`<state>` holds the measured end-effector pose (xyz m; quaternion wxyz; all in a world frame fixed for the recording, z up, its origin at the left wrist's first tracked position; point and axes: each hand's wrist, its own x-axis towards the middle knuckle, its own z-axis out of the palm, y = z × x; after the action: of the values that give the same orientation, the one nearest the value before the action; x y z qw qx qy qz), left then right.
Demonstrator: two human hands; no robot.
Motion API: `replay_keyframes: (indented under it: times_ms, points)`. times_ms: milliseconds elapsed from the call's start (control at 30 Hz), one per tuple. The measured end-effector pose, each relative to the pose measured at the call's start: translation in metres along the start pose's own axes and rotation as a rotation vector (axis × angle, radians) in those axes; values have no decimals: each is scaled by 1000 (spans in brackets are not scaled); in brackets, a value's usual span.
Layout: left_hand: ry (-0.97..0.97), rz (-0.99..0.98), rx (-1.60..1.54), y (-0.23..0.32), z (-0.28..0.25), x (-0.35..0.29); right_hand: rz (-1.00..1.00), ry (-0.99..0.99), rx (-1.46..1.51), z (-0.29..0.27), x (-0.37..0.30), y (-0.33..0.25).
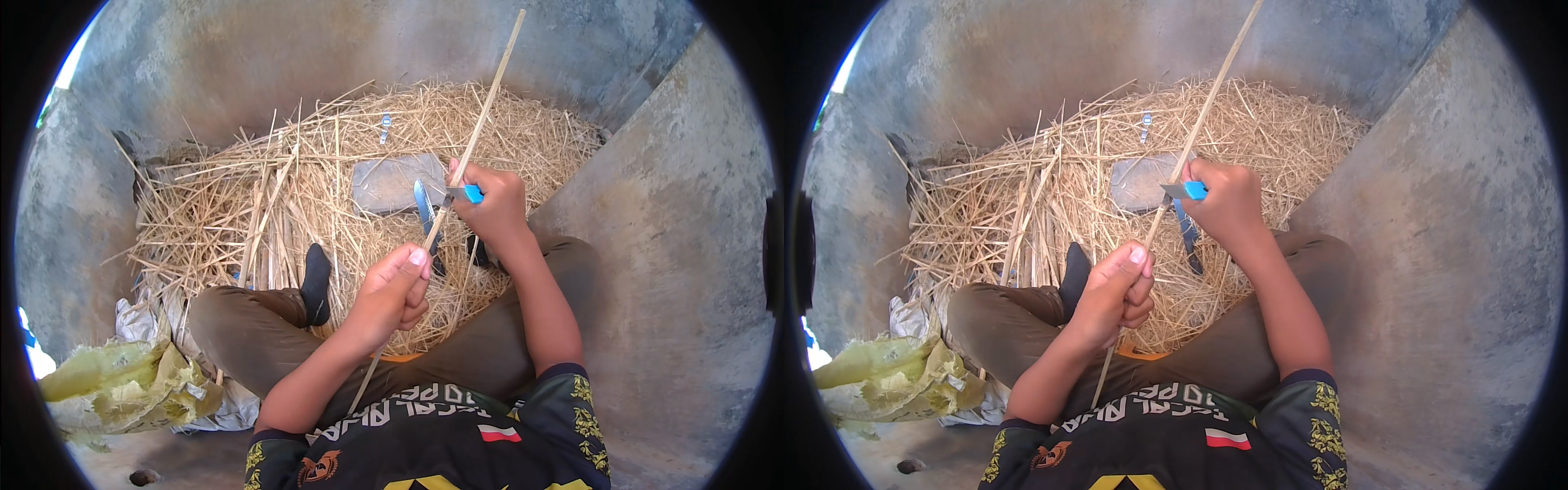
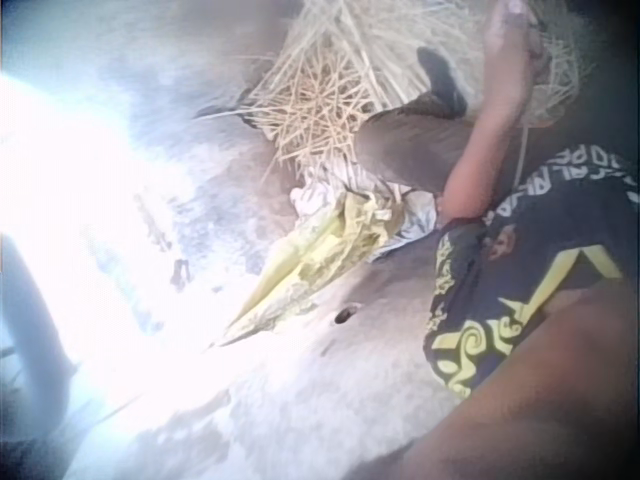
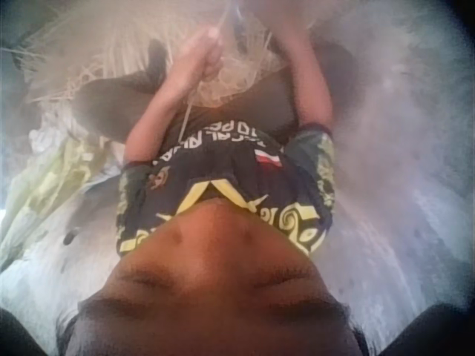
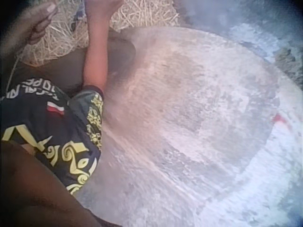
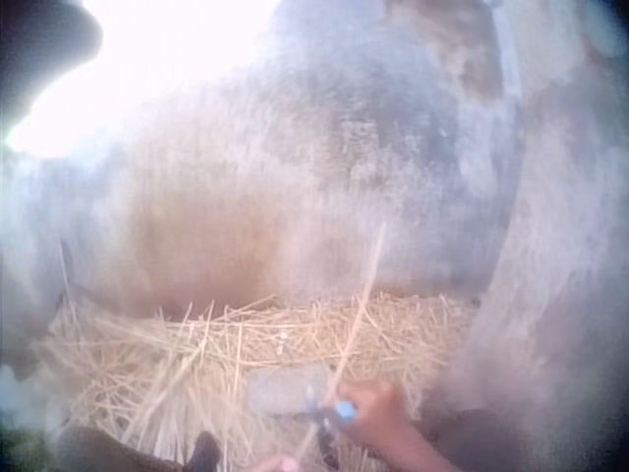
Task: The person sits on the floor and uses a knife to split long bamboo sticks into thin strips. They hold the bamboo vertically and strike it with the knife to separate the fibers, then gather the resulting strips into a pile.
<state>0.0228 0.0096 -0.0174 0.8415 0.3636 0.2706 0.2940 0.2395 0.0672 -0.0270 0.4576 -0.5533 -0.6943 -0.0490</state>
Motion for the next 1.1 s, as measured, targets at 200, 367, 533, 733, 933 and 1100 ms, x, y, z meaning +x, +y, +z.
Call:
replay_keyframes:
  times_ms: [200, 367, 533, 733, 933, 1100]
  points:
    - [9, 15, 38, -4, 1, -2, 13, -34, 24, -2, 0, -1]
    - [19, 26, 30, -7, 1, 0, 99, -29, 178, -2, 0, -5]
    - [55, 66, 156, -12, 4, -1, -99, -10, -95, -10, 5, -1]
    - [284, 341, 654, -35, 6, -3, -189, -83, -188, -5, 2, 8]
    - [351, 294, 713, -43, 6, -7, -53, -84, -339, 11, 2, 20]
    - [301, 265, 666, -39, 3, -3, -17, -18, -347, -1, 13, 25]
